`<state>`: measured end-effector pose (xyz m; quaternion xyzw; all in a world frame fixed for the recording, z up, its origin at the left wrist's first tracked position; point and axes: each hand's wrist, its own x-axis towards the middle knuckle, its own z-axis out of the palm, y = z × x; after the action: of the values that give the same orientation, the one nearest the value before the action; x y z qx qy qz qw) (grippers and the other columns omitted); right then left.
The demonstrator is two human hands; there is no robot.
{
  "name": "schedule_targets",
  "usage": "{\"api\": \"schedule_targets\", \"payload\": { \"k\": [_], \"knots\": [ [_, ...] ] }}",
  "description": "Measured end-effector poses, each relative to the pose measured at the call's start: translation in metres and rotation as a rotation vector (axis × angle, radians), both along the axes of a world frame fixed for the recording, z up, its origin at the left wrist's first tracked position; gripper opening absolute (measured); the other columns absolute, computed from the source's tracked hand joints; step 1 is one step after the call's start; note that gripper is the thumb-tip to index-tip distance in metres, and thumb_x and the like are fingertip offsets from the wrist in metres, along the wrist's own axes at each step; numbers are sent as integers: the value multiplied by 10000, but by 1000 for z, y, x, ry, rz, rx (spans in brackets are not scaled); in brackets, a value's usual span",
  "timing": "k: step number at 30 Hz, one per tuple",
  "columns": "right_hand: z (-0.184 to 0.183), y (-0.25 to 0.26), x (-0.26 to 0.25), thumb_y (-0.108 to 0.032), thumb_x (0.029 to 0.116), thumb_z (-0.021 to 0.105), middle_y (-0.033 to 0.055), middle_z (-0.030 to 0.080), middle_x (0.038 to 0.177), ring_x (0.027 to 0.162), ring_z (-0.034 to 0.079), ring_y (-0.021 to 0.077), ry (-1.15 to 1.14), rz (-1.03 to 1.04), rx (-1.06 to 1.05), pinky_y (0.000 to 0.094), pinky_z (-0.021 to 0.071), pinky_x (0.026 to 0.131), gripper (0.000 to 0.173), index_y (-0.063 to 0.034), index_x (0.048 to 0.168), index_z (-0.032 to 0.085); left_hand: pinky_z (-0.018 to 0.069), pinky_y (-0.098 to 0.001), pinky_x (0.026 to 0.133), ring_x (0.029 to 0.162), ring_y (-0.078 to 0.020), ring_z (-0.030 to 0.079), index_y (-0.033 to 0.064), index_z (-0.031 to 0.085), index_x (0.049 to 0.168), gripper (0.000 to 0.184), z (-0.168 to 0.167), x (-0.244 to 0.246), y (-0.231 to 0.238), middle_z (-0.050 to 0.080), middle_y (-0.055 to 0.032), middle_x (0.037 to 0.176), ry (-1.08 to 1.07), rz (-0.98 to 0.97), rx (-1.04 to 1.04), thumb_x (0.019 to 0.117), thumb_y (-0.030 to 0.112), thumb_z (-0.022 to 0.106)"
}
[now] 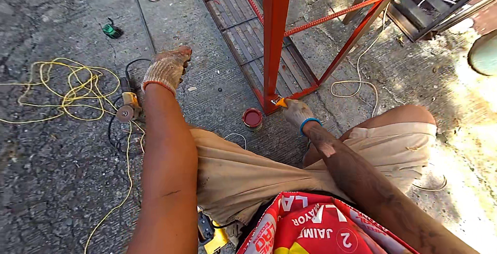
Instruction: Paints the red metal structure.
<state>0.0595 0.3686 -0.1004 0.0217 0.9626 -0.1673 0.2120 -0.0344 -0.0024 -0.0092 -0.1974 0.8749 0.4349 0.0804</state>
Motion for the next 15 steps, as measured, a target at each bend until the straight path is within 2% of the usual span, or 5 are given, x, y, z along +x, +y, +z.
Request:
{"api": "schedule_targets", "payload": {
  "k": [5, 9, 12, 13, 15],
  "knots": [
    [181, 15, 18, -373, 1049, 564, 107, 731, 1103, 961, 706, 302, 443, 9, -253, 586, 555, 786, 398, -239, 1420, 620, 481, -552, 1007, 1192, -272, 617, 180, 653, 1342, 506, 1, 7, -11, 653, -118, 1309, 17, 13, 23, 1015, 549, 544],
    [292, 28, 20, -428, 1039, 545, -1, 742, 1121, 897, 711, 125, 753, -18, -232, 408, 594, 782, 432, -248, 1423, 632, 493, -540, 966, 1128, -258, 626, 177, 668, 1313, 510, 0, 3, -15, 661, -116, 1259, 30, 91, 71, 1000, 565, 561],
    [321, 21, 3, -407, 1029, 585, -57, 738, 980, 815, 709, 45, 988, -74, -366, 297, 619, 711, 278, -206, 1162, 722, 480, -566, 1022, 1204, -286, 624, 174, 670, 1326, 512, 7, 6, -3, 664, -125, 1303, 44, 61, 26, 1014, 559, 542],
    [317, 15, -6, -386, 1033, 583, -40, 733, 983, 831, 708, 61, 1043, -66, -378, 303, 615, 723, 280, -187, 1178, 717, 463, -578, 1054, 1244, -299, 610, 162, 662, 1341, 504, 9, 6, 0, 653, -137, 1334, 49, 35, 13, 1030, 536, 530],
    [290, 4, -11, -346, 1050, 542, 43, 736, 1173, 1009, 703, 147, 1046, -43, -326, 372, 580, 867, 445, -173, 1455, 608, 443, -591, 1070, 1274, -314, 587, 158, 649, 1356, 483, 7, 5, 3, 634, -144, 1363, 47, 3, -8, 1050, 505, 513]
  ]
}}
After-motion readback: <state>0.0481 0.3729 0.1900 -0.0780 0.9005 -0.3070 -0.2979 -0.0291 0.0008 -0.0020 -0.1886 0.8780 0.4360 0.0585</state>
